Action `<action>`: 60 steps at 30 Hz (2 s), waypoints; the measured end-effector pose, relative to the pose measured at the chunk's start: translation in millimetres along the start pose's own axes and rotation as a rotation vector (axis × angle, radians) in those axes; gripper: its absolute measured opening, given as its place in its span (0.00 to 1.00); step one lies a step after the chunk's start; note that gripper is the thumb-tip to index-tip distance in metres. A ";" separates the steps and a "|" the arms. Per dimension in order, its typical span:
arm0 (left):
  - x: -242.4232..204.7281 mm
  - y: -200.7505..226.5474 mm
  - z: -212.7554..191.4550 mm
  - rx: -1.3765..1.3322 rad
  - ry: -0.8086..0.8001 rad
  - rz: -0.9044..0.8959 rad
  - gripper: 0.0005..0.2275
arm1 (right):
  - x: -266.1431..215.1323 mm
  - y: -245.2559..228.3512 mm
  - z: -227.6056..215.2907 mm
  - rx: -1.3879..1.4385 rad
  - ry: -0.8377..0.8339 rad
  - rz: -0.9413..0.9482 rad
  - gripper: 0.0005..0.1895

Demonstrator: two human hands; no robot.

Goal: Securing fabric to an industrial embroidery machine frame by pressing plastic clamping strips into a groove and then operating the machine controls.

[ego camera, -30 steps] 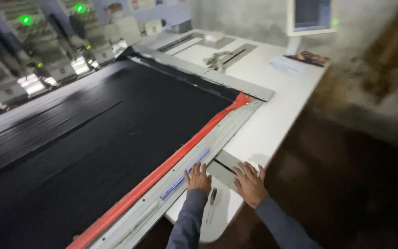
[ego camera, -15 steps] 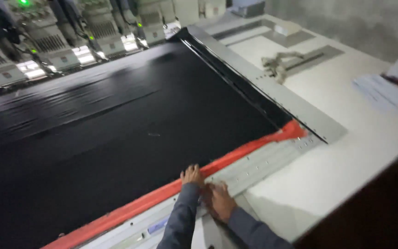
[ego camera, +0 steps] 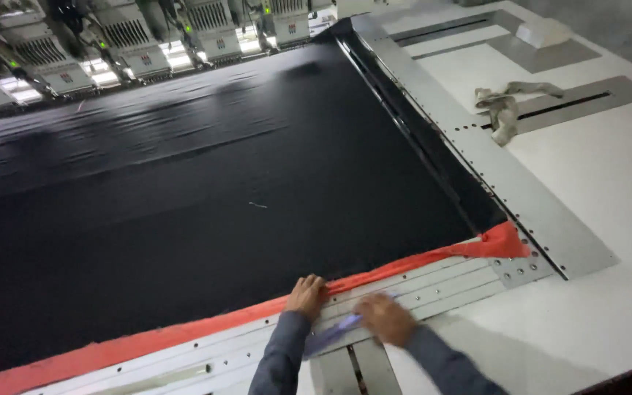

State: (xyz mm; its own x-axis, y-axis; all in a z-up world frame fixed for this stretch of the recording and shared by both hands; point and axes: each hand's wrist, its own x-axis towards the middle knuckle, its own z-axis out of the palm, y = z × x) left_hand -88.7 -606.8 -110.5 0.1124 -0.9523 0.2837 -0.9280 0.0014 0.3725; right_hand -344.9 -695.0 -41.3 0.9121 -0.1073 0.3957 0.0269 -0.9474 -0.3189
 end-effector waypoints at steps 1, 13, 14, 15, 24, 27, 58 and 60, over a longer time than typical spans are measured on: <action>1.0 -0.8 3.2 0.001 0.000 -0.006 0.04 | -10.5 9.9 -24.4 0.004 -0.002 -0.003 0.09; -3.6 35.3 -12.4 0.110 -0.313 -0.420 0.21 | -16.7 110.4 -61.3 -0.229 -0.097 0.791 0.23; -8.0 16.8 6.5 0.086 -0.334 -0.448 0.17 | -8.5 109.1 -47.0 -0.339 -0.047 0.693 0.18; -13.5 -2.9 24.6 0.063 -0.355 -0.475 0.13 | 0.4 106.7 -31.8 -0.446 0.005 0.594 0.17; -87.9 -8.5 -57.9 0.298 -0.130 -0.215 0.12 | 91.3 25.8 -1.1 -0.291 -0.190 0.526 0.17; -112.0 -23.4 -16.2 0.235 0.068 -0.142 0.09 | 110.2 23.7 35.3 -0.302 -0.075 0.386 0.14; -68.6 -4.1 -82.4 0.250 0.019 -0.133 0.23 | 97.6 17.5 53.5 -0.059 -0.191 0.412 0.19; -67.0 -8.4 -85.6 0.231 0.069 -0.127 0.23 | 105.9 18.6 54.2 0.011 -0.129 0.403 0.14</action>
State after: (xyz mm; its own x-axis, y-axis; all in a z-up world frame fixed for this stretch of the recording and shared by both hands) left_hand -58.1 -516.9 -57.0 0.2497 -0.9173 0.3103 -0.9605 -0.1940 0.1995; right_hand -225.6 -707.6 -52.0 0.8943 -0.4290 0.1269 -0.3385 -0.8343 -0.4352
